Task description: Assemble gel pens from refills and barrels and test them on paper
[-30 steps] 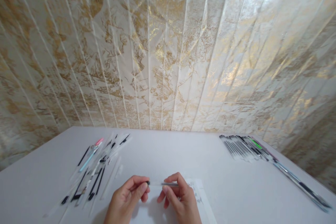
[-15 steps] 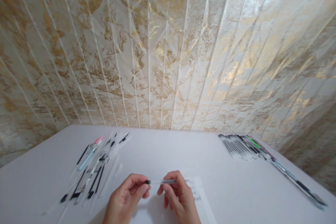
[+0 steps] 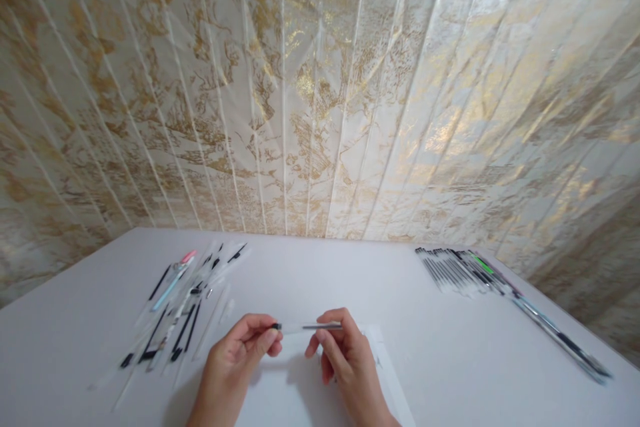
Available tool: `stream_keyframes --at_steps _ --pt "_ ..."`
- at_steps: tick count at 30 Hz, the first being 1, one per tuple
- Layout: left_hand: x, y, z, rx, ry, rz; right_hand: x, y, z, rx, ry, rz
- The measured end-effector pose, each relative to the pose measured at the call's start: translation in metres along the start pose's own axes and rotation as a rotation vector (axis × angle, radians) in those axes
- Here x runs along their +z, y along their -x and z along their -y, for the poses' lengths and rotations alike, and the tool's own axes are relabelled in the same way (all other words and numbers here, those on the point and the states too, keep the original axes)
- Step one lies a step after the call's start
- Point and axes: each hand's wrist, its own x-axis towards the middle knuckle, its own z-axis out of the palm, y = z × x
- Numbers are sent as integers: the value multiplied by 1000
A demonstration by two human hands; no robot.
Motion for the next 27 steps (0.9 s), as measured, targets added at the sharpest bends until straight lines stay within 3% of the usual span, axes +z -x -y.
stream_keyframes --at_steps 5,10,17,22,27 --pt "3 6 -2 16 18 24 -3 -1 -1 85 57 -31" --pt "3 7 -3 16 35 30 -3 -1 2 16 42 -16" --pt "3 7 -4 19 12 59 -3 1 1 96 156 13" --pt "4 7 -4 21 8 62 -3 1 1 13 127 47" --pt "4 7 1 2 20 83 0 1 4 53 122 40"
